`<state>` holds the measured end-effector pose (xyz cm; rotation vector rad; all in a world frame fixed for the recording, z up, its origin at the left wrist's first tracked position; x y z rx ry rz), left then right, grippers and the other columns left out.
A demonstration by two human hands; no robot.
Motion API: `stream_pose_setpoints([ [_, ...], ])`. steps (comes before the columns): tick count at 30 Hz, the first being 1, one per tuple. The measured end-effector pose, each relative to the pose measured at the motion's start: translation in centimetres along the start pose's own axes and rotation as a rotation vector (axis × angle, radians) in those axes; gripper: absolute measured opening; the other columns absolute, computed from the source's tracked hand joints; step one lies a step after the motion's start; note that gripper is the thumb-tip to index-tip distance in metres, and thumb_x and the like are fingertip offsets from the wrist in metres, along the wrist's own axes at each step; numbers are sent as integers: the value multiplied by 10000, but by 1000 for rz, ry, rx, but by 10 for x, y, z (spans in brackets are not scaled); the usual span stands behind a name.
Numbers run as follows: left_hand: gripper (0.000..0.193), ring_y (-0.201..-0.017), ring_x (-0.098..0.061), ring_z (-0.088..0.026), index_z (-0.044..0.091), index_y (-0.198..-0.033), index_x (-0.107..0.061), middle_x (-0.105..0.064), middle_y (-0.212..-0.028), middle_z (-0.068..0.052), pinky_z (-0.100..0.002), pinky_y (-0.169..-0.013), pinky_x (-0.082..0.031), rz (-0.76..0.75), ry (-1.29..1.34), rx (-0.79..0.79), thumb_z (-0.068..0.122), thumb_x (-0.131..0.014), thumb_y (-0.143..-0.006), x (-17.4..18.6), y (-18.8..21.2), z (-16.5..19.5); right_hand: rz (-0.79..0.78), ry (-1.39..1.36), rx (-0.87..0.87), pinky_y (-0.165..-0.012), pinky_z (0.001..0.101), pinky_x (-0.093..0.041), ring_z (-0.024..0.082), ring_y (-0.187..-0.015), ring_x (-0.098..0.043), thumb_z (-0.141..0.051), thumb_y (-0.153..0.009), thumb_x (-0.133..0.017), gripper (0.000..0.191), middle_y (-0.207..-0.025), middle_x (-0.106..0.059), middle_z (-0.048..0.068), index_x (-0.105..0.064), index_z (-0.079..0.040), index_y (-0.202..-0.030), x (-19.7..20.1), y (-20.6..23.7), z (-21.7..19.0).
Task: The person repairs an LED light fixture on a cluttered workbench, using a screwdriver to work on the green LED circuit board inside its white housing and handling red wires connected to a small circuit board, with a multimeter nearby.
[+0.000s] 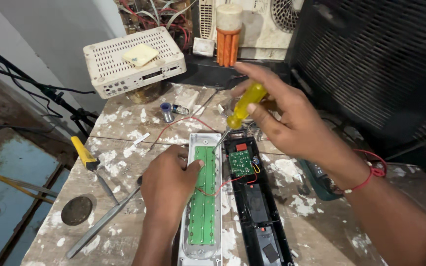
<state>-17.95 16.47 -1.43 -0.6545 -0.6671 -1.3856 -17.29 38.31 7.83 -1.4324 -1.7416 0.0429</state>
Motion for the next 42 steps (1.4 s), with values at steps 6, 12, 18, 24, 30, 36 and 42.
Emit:
stream_pose_setpoints([
  [6,309,-787,-737,-312,104,-968,-752,-780,-850,-97,-447,-706,-538,5,1,4,320,-826,-760,0,0,0,137,269,152,-931,375,-588,227,-1108,-690,-193,-1026,-706,457,-1310,-672,136,-538,-98,-1440,-1,-1,1],
  [12,296,-800,-745,-305,120,-967,-756,-782,-858,-85,-433,-710,-549,8,-8,13,315,-820,-754,-1,-1,1,34,5,265,-1118,398,-486,281,-1303,-575,12,-1056,-542,549,-1407,-537,180,-340,-83,-1557,-5,2,-1],
  [18,270,-798,-757,-289,123,-941,-765,-789,-861,-71,-422,-709,-558,8,-13,31,368,-775,-829,-3,0,0,-57,-283,14,-1092,336,-552,172,-1189,-641,15,-1056,-495,603,-1329,-591,124,-303,-103,-1616,-6,3,13],
  [24,256,-792,-750,-293,116,-955,-769,-788,-859,-70,-419,-707,-555,16,-24,53,326,-783,-810,-4,-1,3,12,-38,76,-1005,347,-642,184,-1107,-712,-116,-1079,-622,523,-1215,-667,104,-404,-128,-1554,-9,0,10],
  [30,265,-785,-754,-281,124,-983,-774,-788,-854,-69,-414,-707,-555,16,-5,72,323,-782,-808,-3,2,5,20,10,-4,-987,364,-620,196,-969,-759,-132,-1030,-606,592,-1284,-694,113,-355,-128,-1567,-11,5,4],
  [36,264,-784,-751,-289,123,-987,-772,-786,-858,-77,-422,-710,-549,11,-26,56,323,-779,-814,-3,1,4,-35,-169,149,-1116,390,-543,237,-1281,-701,-23,-1097,-483,579,-1482,-609,159,-308,-116,-1641,-14,3,0],
  [42,258,-789,-750,-301,132,-998,-774,-787,-857,-79,-430,-710,-553,10,-16,43,315,-770,-817,-3,0,3,53,-87,69,-979,369,-606,227,-1144,-730,-84,-1022,-676,524,-1296,-708,146,-508,-97,-1518,-13,2,-2],
])
Point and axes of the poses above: each hand's wrist, its own y-axis away from the middle knuckle, its own x-axis out of the back of the hand, z = x × y, the point moved 4 cm from there along -y, towards the middle knuckle
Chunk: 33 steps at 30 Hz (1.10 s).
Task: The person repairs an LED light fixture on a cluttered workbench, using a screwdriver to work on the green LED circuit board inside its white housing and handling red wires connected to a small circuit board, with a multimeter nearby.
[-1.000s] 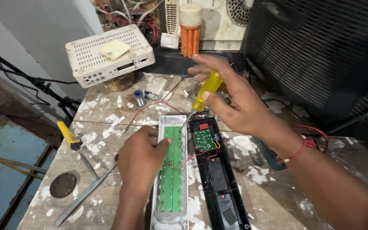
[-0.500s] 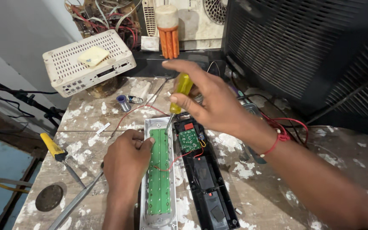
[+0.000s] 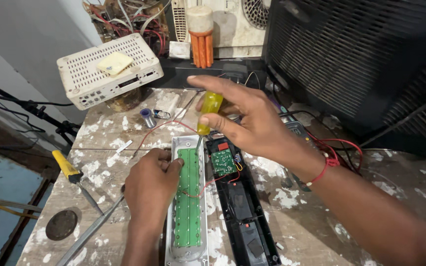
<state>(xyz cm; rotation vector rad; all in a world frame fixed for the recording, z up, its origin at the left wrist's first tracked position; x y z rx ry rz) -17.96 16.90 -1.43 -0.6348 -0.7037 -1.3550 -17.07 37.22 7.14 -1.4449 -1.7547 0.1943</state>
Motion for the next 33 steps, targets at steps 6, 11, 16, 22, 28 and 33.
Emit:
stream_pose_setpoints([
  [6,276,-810,-745,-315,126,-982,-768,-782,-874,-85,-440,-719,-560,12,-23,23,344,-774,-813,-1,-1,-1,38,113,256,-1089,386,-568,255,-1304,-641,25,-1050,-549,508,-1398,-625,175,-436,-67,-1537,2,2,-20],
  [11,267,-838,-745,-317,126,-983,-765,-779,-889,-91,-438,-726,-560,16,-15,-20,334,-769,-817,-1,-2,-2,22,75,154,-1011,301,-636,189,-1184,-723,-63,-1067,-631,449,-1316,-697,129,-538,-75,-1507,-1,2,-14],
  [16,247,-853,-735,-330,104,-992,-757,-767,-924,-121,-450,-734,-554,21,24,-127,292,-751,-833,-1,-3,-5,89,151,78,-788,245,-603,128,-916,-673,-104,-986,-741,436,-1039,-661,79,-627,-58,-1405,0,-1,-11],
  [22,322,-1081,-595,-401,9,-1157,-690,-656,-1198,-195,-466,-908,-474,105,-29,-472,89,-693,-846,0,3,-2,102,113,79,-822,249,-591,133,-990,-664,-88,-1024,-674,442,-1134,-641,100,-572,-17,-1449,0,-2,-16],
  [28,506,-1176,-526,-399,15,-1254,-654,-602,-1356,-154,-454,-945,-461,52,-13,-509,-68,-599,-758,4,9,-6,65,110,190,-1005,309,-546,176,-1173,-649,-37,-1023,-484,437,-1330,-630,158,-471,20,-1456,3,-7,-18],
  [33,504,-1173,-533,-393,10,-1254,-660,-606,-1362,-151,-454,-938,-469,50,-21,-498,-74,-597,-762,4,8,-8,105,132,44,-870,246,-537,126,-1033,-634,-61,-1045,-655,403,-1248,-671,112,-595,-1,-1439,4,-1,-3],
])
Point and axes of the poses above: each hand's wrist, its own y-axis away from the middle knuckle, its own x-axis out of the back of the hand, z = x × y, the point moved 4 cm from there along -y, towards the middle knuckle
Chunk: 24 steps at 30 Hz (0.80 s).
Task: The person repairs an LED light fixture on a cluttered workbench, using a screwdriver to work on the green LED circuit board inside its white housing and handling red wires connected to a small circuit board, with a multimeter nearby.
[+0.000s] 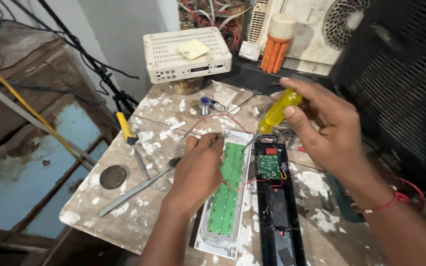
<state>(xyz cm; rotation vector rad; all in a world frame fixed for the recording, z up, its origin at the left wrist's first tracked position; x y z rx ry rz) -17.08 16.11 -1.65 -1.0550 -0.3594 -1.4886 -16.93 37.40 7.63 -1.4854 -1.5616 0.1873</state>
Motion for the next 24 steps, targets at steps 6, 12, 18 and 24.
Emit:
stream_pose_setpoints([
  [6,429,-1154,-548,-387,4,-1229,-681,-627,-1330,-158,-456,-923,-478,42,-13,-15,-35,-629,-805,-2,-1,-1,35,-100,40,-934,221,-512,103,-1062,-603,-46,-1037,-703,421,-1171,-524,62,-610,-14,-1446,-7,5,5],
  [12,399,-1134,-553,-376,15,-1212,-690,-635,-1322,-137,-446,-908,-478,19,2,14,0,-658,-814,-3,-2,-2,18,42,136,-1063,281,-497,194,-1252,-607,26,-1025,-530,417,-1362,-598,160,-550,1,-1441,-3,2,-7],
  [18,475,-1295,-462,-404,0,-1282,-643,-525,-1438,-218,-560,-1051,-331,16,-128,6,9,-651,-807,-9,-1,-4,-40,-114,72,-1003,266,-610,192,-1188,-697,-36,-1073,-567,397,-1294,-682,129,-551,-29,-1469,-4,-2,-3],
  [24,590,-1513,-150,-507,-33,-1422,-482,-288,-1624,-275,-654,-1119,-98,-4,-121,-18,49,-601,-850,-17,-4,-1,33,-99,-5,-853,226,-543,120,-1033,-640,3,-1040,-656,426,-1178,-650,93,-592,-13,-1461,3,-1,10],
])
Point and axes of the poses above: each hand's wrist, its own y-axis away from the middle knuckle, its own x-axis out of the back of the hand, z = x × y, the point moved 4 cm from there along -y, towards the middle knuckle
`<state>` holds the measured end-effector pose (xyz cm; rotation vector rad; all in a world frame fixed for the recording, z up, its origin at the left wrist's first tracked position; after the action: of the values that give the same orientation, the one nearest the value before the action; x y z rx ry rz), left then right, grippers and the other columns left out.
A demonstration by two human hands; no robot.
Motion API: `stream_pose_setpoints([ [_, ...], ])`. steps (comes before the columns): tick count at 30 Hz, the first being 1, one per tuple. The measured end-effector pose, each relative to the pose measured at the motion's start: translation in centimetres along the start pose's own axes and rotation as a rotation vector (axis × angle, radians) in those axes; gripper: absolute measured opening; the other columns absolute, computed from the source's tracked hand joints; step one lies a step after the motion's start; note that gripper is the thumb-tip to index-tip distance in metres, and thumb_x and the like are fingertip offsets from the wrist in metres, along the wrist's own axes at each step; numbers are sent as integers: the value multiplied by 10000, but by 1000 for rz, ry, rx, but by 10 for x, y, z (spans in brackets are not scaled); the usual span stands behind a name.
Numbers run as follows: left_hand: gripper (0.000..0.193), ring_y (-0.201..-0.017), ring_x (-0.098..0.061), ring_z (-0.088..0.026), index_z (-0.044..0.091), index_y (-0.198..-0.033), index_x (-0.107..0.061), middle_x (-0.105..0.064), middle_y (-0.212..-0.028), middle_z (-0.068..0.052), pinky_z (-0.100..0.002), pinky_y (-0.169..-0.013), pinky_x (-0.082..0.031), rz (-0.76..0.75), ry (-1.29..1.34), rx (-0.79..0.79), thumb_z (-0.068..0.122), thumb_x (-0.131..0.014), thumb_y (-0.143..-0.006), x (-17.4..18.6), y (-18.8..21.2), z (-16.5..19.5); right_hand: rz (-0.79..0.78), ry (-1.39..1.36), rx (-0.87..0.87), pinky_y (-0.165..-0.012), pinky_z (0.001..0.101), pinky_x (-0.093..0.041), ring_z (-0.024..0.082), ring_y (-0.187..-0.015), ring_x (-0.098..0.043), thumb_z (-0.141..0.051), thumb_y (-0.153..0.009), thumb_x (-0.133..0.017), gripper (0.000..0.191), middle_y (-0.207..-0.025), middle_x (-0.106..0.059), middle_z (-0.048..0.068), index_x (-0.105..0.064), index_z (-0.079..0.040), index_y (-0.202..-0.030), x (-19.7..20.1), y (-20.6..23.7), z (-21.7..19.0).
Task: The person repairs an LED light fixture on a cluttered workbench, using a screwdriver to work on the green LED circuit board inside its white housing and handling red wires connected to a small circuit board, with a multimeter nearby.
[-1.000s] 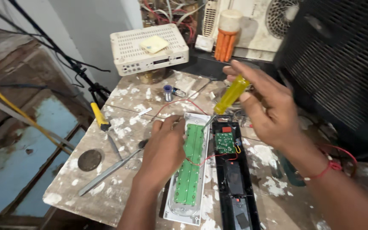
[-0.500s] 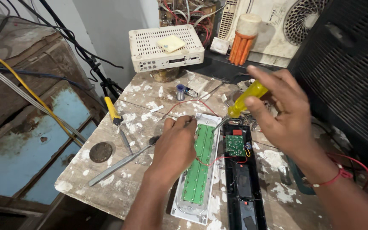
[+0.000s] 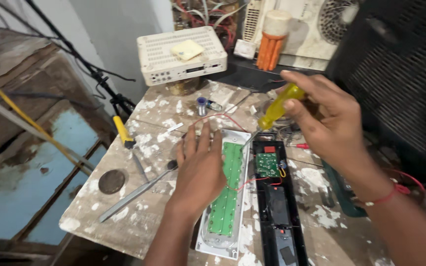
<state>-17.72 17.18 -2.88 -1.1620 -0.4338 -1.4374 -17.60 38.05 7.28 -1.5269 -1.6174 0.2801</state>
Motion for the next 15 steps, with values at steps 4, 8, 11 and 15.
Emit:
stream_pose_setpoints([
  [4,672,-1517,-92,-481,35,-1437,-508,-252,-1623,-226,-663,-1136,-63,-103,-54,39,-10,-578,-770,-3,-2,0,13,88,30,-815,229,-527,119,-981,-614,9,-1039,-654,440,-1146,-624,95,-581,-20,-1472,5,-1,-1],
  [8,671,-1501,-90,-501,69,-1470,-512,-243,-1664,-217,-678,-1116,-67,-118,-47,41,14,-571,-803,-4,-2,2,-56,18,91,-951,251,-559,138,-1173,-617,27,-1027,-539,481,-1324,-609,97,-478,-21,-1503,4,0,-7],
  [11,641,-1481,-104,-502,69,-1458,-527,-243,-1661,-230,-673,-1121,-77,-107,-64,17,32,-570,-819,-4,-2,3,-72,-25,67,-954,245,-580,121,-1164,-646,2,-1047,-561,475,-1352,-642,75,-490,-40,-1514,4,0,-7],
  [15,617,-1485,-111,-501,72,-1448,-540,-240,-1660,-230,-674,-1117,-81,-117,-78,32,37,-560,-833,-7,-2,2,-72,-59,22,-885,238,-564,100,-1066,-643,-43,-1051,-643,440,-1234,-653,61,-560,-47,-1483,7,2,-4],
])
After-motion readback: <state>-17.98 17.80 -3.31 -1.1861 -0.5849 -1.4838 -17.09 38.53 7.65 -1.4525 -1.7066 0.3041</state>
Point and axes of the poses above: each hand's wrist, its own y-axis away from the middle knuckle, its own x-axis out of the back of the hand, z = x × y, the point moved 4 cm from there along -y, towards the middle knuckle
